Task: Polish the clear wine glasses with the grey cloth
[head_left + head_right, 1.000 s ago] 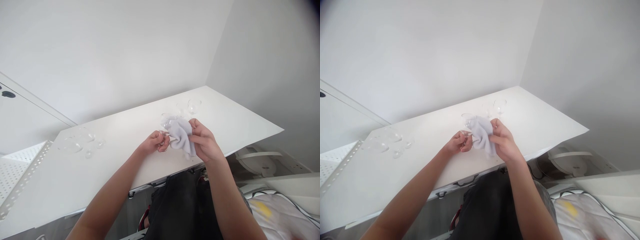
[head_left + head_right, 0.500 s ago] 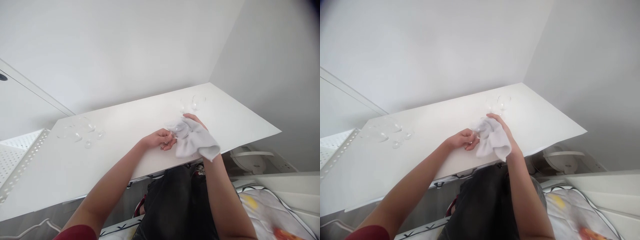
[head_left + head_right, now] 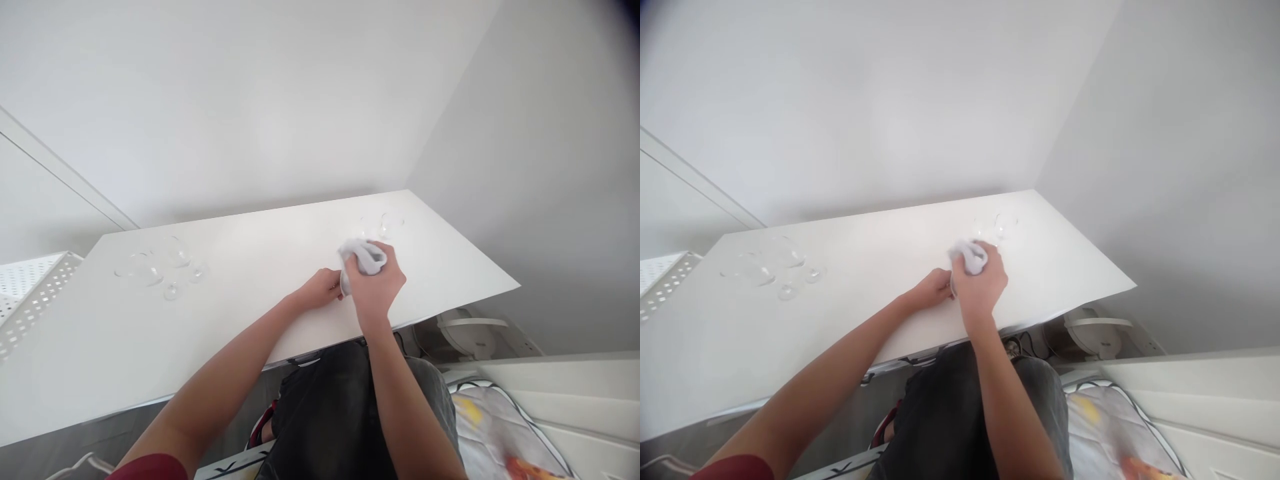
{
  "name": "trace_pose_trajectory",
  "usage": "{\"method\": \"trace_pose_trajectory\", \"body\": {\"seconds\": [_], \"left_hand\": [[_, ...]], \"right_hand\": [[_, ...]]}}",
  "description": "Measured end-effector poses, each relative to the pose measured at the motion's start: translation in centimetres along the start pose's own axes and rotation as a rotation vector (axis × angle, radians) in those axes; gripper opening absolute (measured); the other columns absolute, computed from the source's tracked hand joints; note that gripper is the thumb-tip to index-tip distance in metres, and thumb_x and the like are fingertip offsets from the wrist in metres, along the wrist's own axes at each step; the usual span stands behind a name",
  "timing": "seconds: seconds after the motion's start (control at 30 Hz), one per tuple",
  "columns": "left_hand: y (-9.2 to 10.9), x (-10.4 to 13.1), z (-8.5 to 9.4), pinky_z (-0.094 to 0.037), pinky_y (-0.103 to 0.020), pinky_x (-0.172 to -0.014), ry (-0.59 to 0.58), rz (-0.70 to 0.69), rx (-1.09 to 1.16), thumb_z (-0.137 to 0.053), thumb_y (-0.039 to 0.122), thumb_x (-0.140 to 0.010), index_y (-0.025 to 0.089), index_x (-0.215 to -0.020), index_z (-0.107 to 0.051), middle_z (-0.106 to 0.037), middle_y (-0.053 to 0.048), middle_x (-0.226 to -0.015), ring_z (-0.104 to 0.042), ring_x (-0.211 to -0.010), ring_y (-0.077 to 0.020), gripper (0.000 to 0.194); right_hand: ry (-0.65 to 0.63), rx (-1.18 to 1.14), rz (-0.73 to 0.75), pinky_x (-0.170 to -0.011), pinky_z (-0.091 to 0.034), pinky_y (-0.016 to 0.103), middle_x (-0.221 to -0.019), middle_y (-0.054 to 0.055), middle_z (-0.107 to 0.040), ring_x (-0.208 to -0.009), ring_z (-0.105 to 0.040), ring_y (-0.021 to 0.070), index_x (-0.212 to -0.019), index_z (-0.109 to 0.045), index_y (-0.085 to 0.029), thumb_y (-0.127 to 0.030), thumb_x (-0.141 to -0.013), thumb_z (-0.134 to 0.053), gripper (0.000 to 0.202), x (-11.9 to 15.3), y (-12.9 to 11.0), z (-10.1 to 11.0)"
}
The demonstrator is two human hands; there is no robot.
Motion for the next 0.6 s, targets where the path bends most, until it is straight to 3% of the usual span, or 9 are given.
{"method": "trace_pose_trajectory", "body": {"seconds": [0.07, 0.1, 0.2, 0.27, 0.33, 0.4, 0.47, 0.53, 0.6], "left_hand": [[0.3, 0.2, -0.1, -0.045, -0.028, -0.067, -0.051, 0.000, 0.086, -0.056, 0.017, -0.084, 0.016, -0.063, -0.057, -0.062, -0.001, -0.063, -0.056, -0.062, -0.0130, 0.022], [0.6, 0.4, -0.1, -0.044, -0.028, -0.064, -0.088, 0.001, 0.175, -0.056, 0.021, -0.086, 0.016, -0.062, -0.057, -0.060, -0.001, -0.061, -0.053, -0.059, -0.0119, 0.025], [1.0, 0.9, 0.2, -0.038, -0.027, -0.055, -0.166, 0.037, 0.501, -0.057, 0.041, -0.093, 0.015, -0.063, -0.056, -0.053, -0.001, -0.056, -0.045, -0.051, -0.0098, 0.039], [0.6, 0.7, 0.7, -0.034, -0.026, -0.052, -0.106, 0.065, 0.665, -0.060, 0.049, -0.090, 0.016, -0.062, -0.053, -0.048, 0.000, -0.053, -0.041, -0.049, -0.0093, 0.044], [-0.5, 0.3, 1.9, -0.032, -0.026, -0.051, 0.109, 0.083, 0.699, -0.067, 0.046, -0.084, 0.017, -0.061, -0.050, -0.046, 0.001, -0.054, -0.040, -0.051, -0.0097, 0.040], [-1.7, 0.2, 3.3, -0.036, -0.026, -0.054, 0.376, 0.086, 0.587, -0.071, 0.034, -0.078, 0.017, -0.066, -0.055, -0.052, 0.000, -0.060, -0.046, -0.057, -0.0112, 0.026], [-2.4, 0.4, 4.2, -0.041, -0.027, -0.060, 0.562, 0.096, 0.469, -0.070, 0.023, -0.075, 0.016, -0.070, -0.059, -0.060, -0.002, -0.068, -0.052, -0.065, -0.0134, 0.014], [-2.8, 0.5, 4.6, -0.040, -0.026, -0.060, 0.633, 0.118, 0.411, -0.067, 0.020, -0.076, 0.016, -0.066, -0.058, -0.060, -0.003, -0.067, -0.052, -0.066, -0.0135, 0.014], [-3.0, 0.7, 4.9, -0.035, -0.025, -0.056, 0.640, 0.138, 0.424, -0.065, 0.023, -0.081, 0.017, -0.061, -0.053, -0.054, -0.002, -0.061, -0.047, -0.060, -0.0114, 0.024]], "right_hand": [[-0.011, -0.035, -0.036, -0.090, -0.057, 0.042, -0.109, 0.008, -0.074, -0.098, -0.069, 0.0264, -0.107, -0.070, -0.022, -0.040, -0.073, -0.080, 0.041, -0.5, -0.5, -0.3], [-0.093, -0.116, -0.090, -0.085, -0.059, 0.041, -0.107, 0.008, -0.074, -0.095, -0.070, 0.0262, -0.106, -0.070, -0.021, -0.041, -0.072, -0.081, 0.041, -0.9, -0.3, -1.0], [-0.543, -0.398, -0.306, -0.065, -0.060, 0.038, -0.093, 0.009, -0.074, -0.080, -0.070, 0.0262, -0.099, -0.069, -0.019, -0.047, -0.071, -0.081, 0.042, -1.3, 1.0, -4.4], [-0.758, -0.466, -0.382, -0.059, -0.059, 0.039, -0.088, 0.009, -0.074, -0.076, -0.070, 0.0273, -0.099, -0.068, -0.019, -0.049, -0.069, -0.081, 0.045, -0.9, 1.4, -6.3], [-0.724, -0.393, -0.322, -0.064, -0.060, 0.041, -0.094, 0.009, -0.074, -0.082, -0.070, 0.0283, -0.105, -0.067, -0.020, -0.043, -0.065, -0.084, 0.049, -1.4, 1.6, -7.5], [-0.510, -0.228, -0.161, -0.074, -0.060, 0.042, -0.103, 0.007, -0.073, -0.092, -0.069, 0.0282, -0.111, -0.065, -0.023, -0.034, -0.058, -0.087, 0.058, -2.5, 1.4, -8.2], [-0.327, -0.095, -0.017, -0.081, -0.059, 0.042, -0.108, 0.005, -0.072, -0.098, -0.067, 0.0274, -0.115, -0.063, -0.025, -0.032, -0.054, -0.087, 0.066, -3.4, 0.9, -9.2], [-0.349, -0.132, 0.030, -0.082, -0.059, 0.039, -0.109, 0.004, -0.073, -0.097, -0.067, 0.0252, -0.119, -0.062, -0.026, -0.036, -0.058, -0.085, 0.067, -4.1, 1.0, -11.2], [-0.568, -0.288, -0.061, -0.072, -0.059, 0.035, -0.098, 0.004, -0.074, -0.087, -0.068, 0.0232, -0.110, -0.065, -0.023, -0.043, -0.062, -0.083, 0.055, -4.6, 2.1, -13.9]]}}
Point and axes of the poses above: each hand's wrist, its own x-axis away from the middle knuckle, its own z-axis out of the back of the hand, y = z × x, the point moved 7 cm from there along -x, towards the middle knuckle
